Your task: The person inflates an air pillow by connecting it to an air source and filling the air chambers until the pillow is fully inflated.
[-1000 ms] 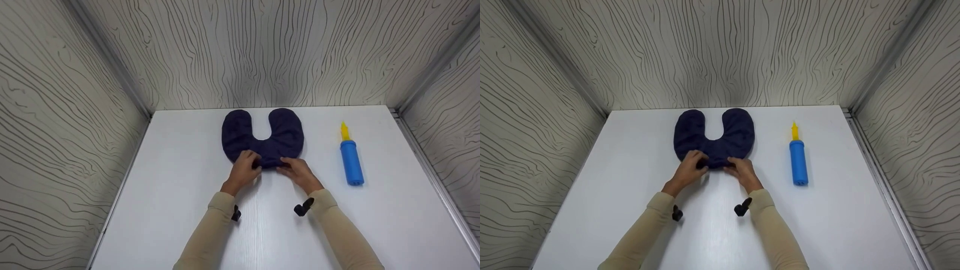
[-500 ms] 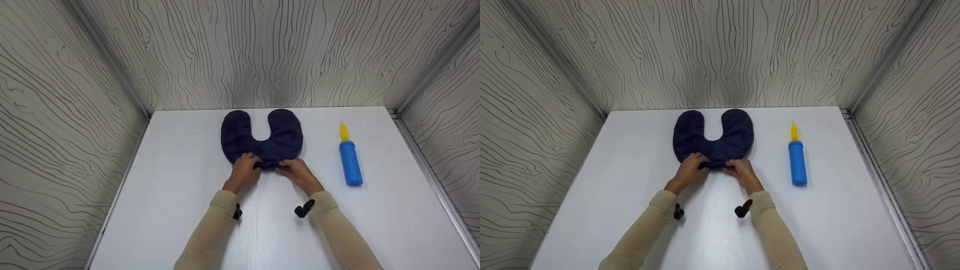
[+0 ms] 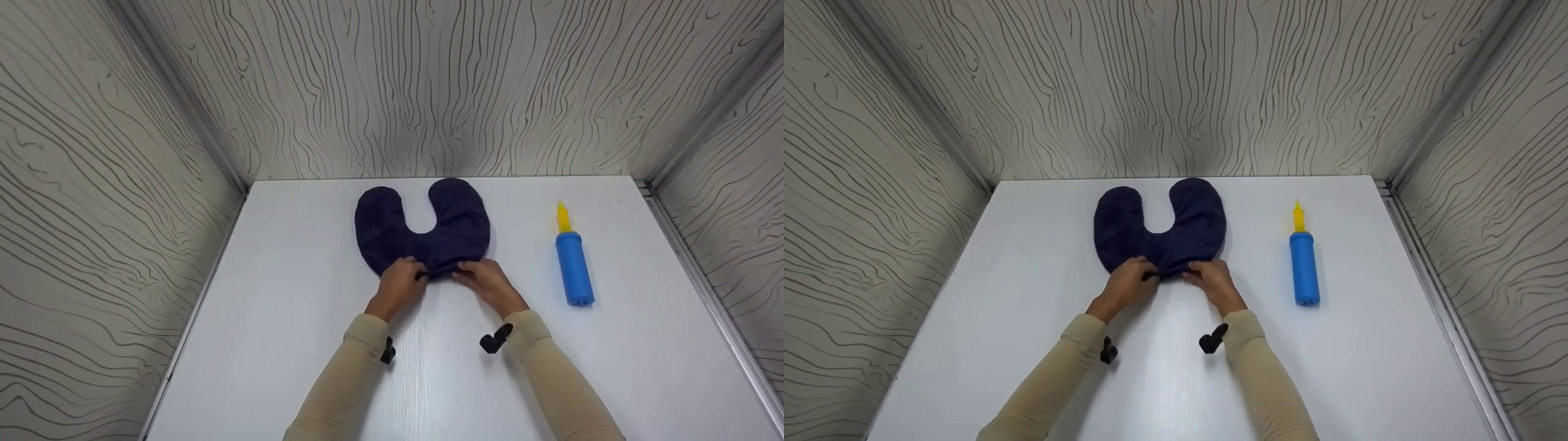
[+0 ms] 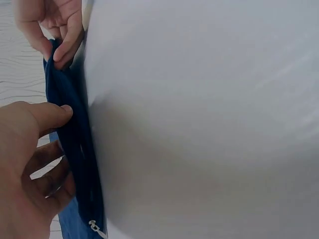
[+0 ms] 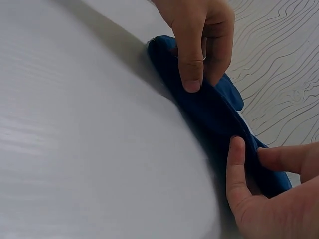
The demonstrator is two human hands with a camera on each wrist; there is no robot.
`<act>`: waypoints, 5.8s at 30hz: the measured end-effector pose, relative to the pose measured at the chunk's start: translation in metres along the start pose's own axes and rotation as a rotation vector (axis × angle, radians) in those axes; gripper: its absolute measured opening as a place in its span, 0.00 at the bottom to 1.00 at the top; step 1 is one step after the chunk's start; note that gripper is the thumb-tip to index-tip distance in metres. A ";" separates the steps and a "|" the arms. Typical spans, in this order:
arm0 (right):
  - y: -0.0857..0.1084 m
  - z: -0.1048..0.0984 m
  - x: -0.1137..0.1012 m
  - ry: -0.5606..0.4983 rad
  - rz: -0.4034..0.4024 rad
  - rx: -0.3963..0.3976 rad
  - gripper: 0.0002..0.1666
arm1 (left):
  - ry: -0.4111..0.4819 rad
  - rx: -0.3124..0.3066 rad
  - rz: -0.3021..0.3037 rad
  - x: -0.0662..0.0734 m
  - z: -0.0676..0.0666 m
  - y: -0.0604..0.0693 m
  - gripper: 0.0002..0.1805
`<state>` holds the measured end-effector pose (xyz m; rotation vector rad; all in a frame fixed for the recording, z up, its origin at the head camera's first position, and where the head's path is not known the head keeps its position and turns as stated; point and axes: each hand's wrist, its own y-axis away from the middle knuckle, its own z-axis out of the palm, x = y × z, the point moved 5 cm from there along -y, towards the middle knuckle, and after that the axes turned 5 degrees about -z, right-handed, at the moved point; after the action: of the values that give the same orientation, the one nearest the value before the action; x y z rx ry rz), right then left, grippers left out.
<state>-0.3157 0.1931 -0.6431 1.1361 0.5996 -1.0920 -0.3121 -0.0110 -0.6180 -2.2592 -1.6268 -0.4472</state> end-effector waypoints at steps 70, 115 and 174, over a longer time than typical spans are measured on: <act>-0.024 0.016 -0.020 0.466 -0.081 -0.083 0.33 | 0.444 0.201 -0.231 0.029 -0.001 -0.013 0.08; -0.017 0.003 -0.011 0.635 -0.282 0.110 0.25 | 0.534 0.343 -0.283 -0.037 -0.017 -0.006 0.05; 0.001 0.049 -0.012 1.203 -0.644 0.020 0.05 | -0.103 0.205 0.186 0.043 0.010 -0.013 0.07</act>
<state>-0.3264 0.1521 -0.6151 1.6221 1.9941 -0.8182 -0.3109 0.0335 -0.6076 -2.2805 -1.4189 -0.1138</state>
